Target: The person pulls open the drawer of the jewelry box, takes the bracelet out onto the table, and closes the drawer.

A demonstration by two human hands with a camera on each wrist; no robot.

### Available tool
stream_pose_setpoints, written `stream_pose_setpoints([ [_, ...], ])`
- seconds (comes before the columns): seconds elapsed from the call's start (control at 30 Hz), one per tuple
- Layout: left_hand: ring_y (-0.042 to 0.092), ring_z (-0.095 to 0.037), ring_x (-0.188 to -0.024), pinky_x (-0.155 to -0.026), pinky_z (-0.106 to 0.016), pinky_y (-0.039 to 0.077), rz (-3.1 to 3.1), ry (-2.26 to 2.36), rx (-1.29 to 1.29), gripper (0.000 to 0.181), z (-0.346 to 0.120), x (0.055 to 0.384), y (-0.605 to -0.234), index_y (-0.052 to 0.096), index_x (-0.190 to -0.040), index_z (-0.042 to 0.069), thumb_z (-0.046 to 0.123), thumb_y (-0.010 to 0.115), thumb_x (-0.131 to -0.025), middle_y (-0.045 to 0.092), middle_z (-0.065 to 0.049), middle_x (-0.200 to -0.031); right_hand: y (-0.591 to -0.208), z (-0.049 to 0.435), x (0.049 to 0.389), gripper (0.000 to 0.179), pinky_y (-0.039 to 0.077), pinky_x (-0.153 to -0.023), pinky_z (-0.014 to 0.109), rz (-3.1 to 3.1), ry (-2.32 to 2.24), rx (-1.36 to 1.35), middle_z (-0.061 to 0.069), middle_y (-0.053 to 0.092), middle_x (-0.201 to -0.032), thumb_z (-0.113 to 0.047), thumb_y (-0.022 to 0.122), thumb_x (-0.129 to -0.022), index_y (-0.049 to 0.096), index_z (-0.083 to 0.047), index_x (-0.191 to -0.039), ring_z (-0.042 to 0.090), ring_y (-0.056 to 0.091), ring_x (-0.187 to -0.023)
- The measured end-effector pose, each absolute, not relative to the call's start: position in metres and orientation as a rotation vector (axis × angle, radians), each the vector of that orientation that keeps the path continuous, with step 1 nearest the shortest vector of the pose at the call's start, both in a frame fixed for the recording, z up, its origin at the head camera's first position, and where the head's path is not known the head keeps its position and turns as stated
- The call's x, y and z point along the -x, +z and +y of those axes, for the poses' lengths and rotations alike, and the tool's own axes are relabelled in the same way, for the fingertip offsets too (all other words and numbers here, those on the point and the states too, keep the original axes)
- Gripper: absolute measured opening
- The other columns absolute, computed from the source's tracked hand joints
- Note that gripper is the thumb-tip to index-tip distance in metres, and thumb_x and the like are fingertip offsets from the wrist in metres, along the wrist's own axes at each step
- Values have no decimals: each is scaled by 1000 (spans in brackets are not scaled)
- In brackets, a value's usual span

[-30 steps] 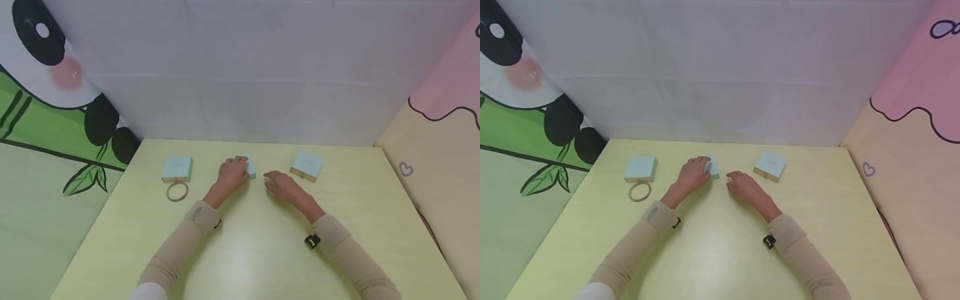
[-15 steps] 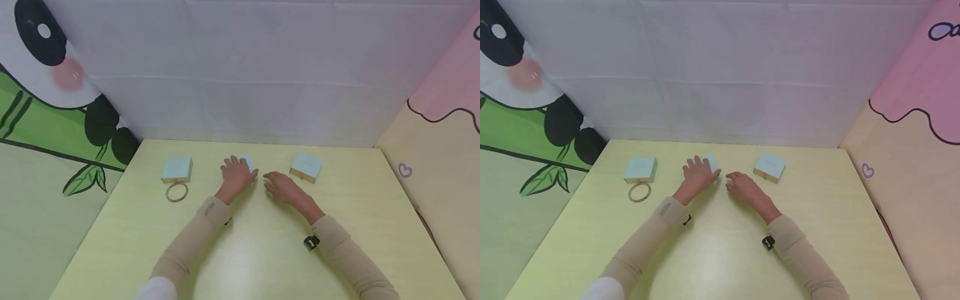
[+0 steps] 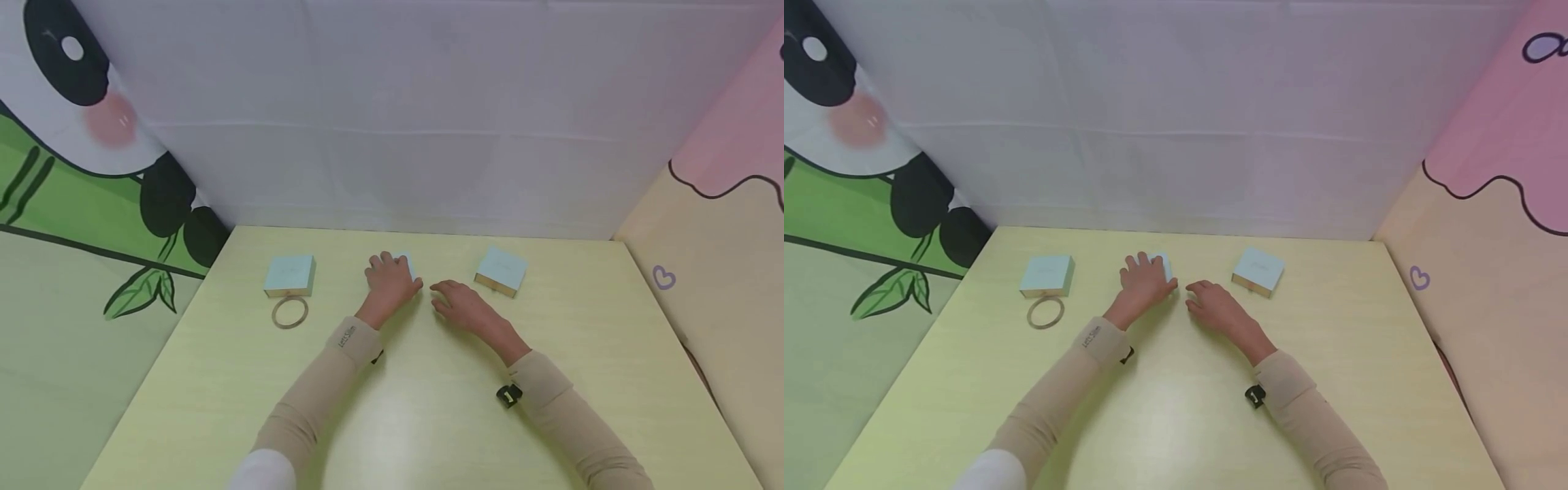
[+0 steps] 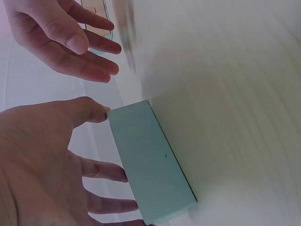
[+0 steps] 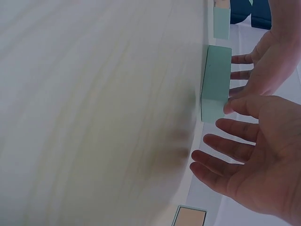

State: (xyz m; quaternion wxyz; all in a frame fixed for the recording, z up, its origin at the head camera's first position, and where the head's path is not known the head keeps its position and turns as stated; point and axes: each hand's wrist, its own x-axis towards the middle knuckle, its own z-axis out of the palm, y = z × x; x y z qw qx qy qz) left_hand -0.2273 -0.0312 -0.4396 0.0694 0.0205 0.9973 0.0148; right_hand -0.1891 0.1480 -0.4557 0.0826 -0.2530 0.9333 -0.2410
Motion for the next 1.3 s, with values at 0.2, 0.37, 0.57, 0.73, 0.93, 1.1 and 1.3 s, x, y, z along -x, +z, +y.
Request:
stream_pose_setpoints([
  [0.2, 43, -44, -126, -98, -54, 46, 2990, 117, -63, 64, -33, 227, -436, 55, -137, 6, 56, 58, -97, 44, -25, -137, -457, 147, 189, 43, 41, -111, 52, 2796, -706, 752, 22, 55, -144, -22, 53, -106, 55, 2, -141, 38, 50, -136],
  [0.37, 43, -43, -125, -97, -54, 46, 2986, 148, -91, 65, -35, 228, -435, 55, -135, 5, 55, 62, -95, 46, -25, -134, -458, 147, 190, 42, 41, -111, 52, 2797, -699, 754, 22, 55, -143, -22, 52, -107, 55, 2, -141, 38, 50, -135],
  [0.57, 41, -41, -127, -97, -55, 47, 2970, 189, -122, 68, -39, 231, -435, 54, -137, 6, 54, 68, -92, 46, -23, -133, -458, 148, 190, 42, 42, -110, 52, 2802, -697, 767, 22, 56, -142, -22, 52, -106, 55, 3, -140, 39, 51, -134],
  [0.73, 40, -39, -126, -99, -56, 45, 2947, 234, -156, 68, -44, 233, -433, 54, -138, 7, 51, 73, -89, 45, -21, -133, -458, 148, 190, 42, 42, -110, 52, 2799, -694, 767, 22, 56, -142, -22, 52, -106, 55, 3, -140, 39, 51, -134],
  [0.93, 39, -38, -126, -99, -55, 45, 2911, 223, -221, 73, -52, 236, -432, 49, -145, 8, 48, 73, -89, 42, -22, -138, -459, 148, 191, 41, 42, -110, 52, 2798, -685, 767, 22, 55, -143, -22, 52, -107, 55, 2, -140, 39, 51, -134],
  [1.1, 39, -36, -124, -97, -54, 46, 2916, 240, -307, 75, -62, 240, -438, 49, -145, 7, 47, 76, -87, 43, -21, -135, -458, 148, 190, 41, 42, -110, 52, 2796, -679, 770, 22, 55, -142, -21, 52, -106, 56, 2, -140, 39, 52, -134],
  [1.3, 37, -38, -122, -94, -51, 47, 2895, 261, -408, 73, -71, 242, -435, 50, -146, 9, 43, 77, -87, 41, -22, -143, -457, 148, 190, 42, 42, -110, 52, 2791, -665, 767, 23, 55, -143, -21, 52, -106, 55, 2, -141, 40, 51, -134],
])
